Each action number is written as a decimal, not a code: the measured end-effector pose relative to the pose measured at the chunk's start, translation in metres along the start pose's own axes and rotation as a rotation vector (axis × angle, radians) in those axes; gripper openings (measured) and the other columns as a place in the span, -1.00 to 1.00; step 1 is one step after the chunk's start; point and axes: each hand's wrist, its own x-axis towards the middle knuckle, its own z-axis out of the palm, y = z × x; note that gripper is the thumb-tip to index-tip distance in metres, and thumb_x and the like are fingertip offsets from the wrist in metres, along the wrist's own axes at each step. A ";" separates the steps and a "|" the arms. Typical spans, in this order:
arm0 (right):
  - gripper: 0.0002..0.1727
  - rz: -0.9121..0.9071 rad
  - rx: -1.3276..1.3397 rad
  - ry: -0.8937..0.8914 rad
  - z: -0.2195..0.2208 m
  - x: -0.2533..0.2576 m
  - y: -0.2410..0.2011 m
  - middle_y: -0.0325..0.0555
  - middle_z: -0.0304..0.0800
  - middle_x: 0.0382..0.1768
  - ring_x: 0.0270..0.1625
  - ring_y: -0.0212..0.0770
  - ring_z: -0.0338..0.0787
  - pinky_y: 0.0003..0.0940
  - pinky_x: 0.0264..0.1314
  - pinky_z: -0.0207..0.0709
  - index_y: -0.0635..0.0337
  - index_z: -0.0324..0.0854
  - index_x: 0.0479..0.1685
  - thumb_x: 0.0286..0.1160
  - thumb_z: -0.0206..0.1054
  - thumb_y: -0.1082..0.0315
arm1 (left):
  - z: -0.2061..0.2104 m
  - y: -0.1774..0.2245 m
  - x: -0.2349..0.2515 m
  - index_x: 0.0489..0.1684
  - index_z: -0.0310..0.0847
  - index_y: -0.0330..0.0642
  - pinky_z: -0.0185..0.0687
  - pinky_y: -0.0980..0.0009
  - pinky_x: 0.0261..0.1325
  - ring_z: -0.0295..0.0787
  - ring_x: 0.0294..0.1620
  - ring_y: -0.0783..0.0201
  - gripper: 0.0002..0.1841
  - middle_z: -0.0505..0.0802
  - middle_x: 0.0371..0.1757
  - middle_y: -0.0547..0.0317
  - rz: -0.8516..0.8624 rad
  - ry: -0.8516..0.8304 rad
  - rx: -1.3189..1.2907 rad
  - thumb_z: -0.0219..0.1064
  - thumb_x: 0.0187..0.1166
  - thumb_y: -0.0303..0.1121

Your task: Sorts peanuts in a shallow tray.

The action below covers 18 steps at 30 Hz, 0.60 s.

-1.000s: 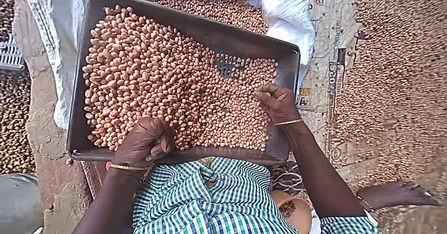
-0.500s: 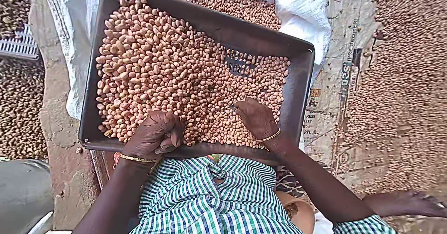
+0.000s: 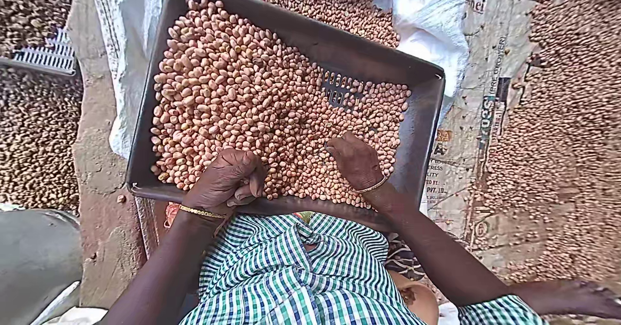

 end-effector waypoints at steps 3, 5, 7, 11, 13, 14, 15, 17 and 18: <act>-0.81 0.024 0.008 -0.117 -0.012 0.007 -0.001 0.34 0.77 -0.30 -0.29 0.29 0.85 0.12 -0.26 0.67 0.52 0.76 -0.20 0.56 0.29 0.51 | 0.001 -0.001 0.001 -0.57 0.83 -0.01 0.30 0.84 -0.68 0.48 -0.76 0.76 -0.59 0.71 -0.73 0.52 -0.003 0.000 -0.001 0.26 0.69 -0.05; -0.81 0.104 0.206 -0.129 -0.026 0.012 0.007 0.08 0.69 -0.42 -0.43 -0.10 0.59 -0.19 -0.28 0.46 0.43 0.79 -0.16 0.56 0.33 0.45 | 0.001 0.000 0.002 -0.56 0.83 -0.02 0.31 0.84 -0.68 0.49 -0.76 0.76 -0.60 0.71 -0.73 0.52 -0.002 -0.003 -0.019 0.28 0.68 -0.07; -0.84 0.131 0.357 -0.075 -0.030 0.013 0.008 -0.14 0.56 -0.45 -0.44 -0.40 0.36 -0.47 -0.30 0.27 0.35 0.78 -0.12 0.53 0.36 0.44 | 0.000 -0.001 0.000 -0.57 0.83 -0.01 0.33 0.84 -0.67 0.50 -0.76 0.75 -0.60 0.70 -0.74 0.52 0.005 0.008 -0.026 0.28 0.68 -0.07; -0.79 0.012 0.292 0.001 -0.014 0.018 -0.007 0.18 0.68 -0.28 -0.35 -0.05 0.64 -0.23 -0.22 0.55 0.37 0.84 -0.02 0.49 0.36 0.52 | 0.001 0.000 0.003 -0.60 0.81 0.01 0.31 0.84 -0.67 0.48 -0.76 0.76 -0.60 0.68 -0.75 0.55 -0.009 -0.014 -0.005 0.29 0.67 -0.05; -0.79 -0.060 0.198 0.011 0.001 0.023 -0.006 0.36 0.74 -0.23 -0.29 0.25 0.80 0.06 -0.23 0.67 0.46 0.80 -0.01 0.51 0.36 0.51 | 0.001 -0.001 0.002 -0.61 0.81 0.01 0.31 0.83 -0.68 0.48 -0.76 0.75 -0.59 0.68 -0.75 0.54 0.002 -0.002 -0.008 0.29 0.67 -0.05; -0.79 -0.074 0.188 0.014 0.005 0.026 -0.006 0.37 0.76 -0.24 -0.29 0.29 0.83 0.10 -0.23 0.68 0.49 0.79 -0.05 0.50 0.36 0.51 | 0.000 -0.001 0.001 -0.61 0.81 0.00 0.31 0.83 -0.67 0.48 -0.76 0.75 -0.59 0.69 -0.74 0.53 0.007 -0.002 -0.012 0.29 0.67 -0.06; -0.81 -0.076 0.214 0.017 0.005 0.028 -0.005 0.33 0.78 -0.27 -0.31 0.24 0.84 0.06 -0.24 0.68 0.49 0.79 -0.11 0.47 0.37 0.51 | 0.000 -0.001 0.001 -0.61 0.82 -0.01 0.30 0.83 -0.67 0.48 -0.76 0.75 -0.59 0.69 -0.74 0.53 0.010 -0.001 -0.015 0.29 0.67 -0.05; -0.90 0.012 0.530 0.048 -0.003 0.028 0.005 -0.05 0.72 -0.45 -0.49 -0.28 0.56 -0.43 -0.34 0.45 0.38 0.80 -0.23 0.42 0.39 0.53 | 0.000 -0.001 0.002 -0.60 0.82 -0.01 0.28 0.84 -0.67 0.47 -0.76 0.76 -0.58 0.69 -0.74 0.54 0.012 -0.016 -0.016 0.28 0.68 -0.04; -0.91 0.099 0.852 0.073 -0.005 0.028 0.012 -0.40 0.57 -0.57 -0.59 -0.60 0.41 -0.72 -0.48 0.32 0.22 0.73 -0.29 0.46 0.33 0.55 | 0.000 -0.001 0.002 -0.59 0.82 -0.02 0.28 0.84 -0.67 0.46 -0.75 0.77 -0.57 0.69 -0.73 0.54 0.011 -0.022 -0.021 0.27 0.68 -0.04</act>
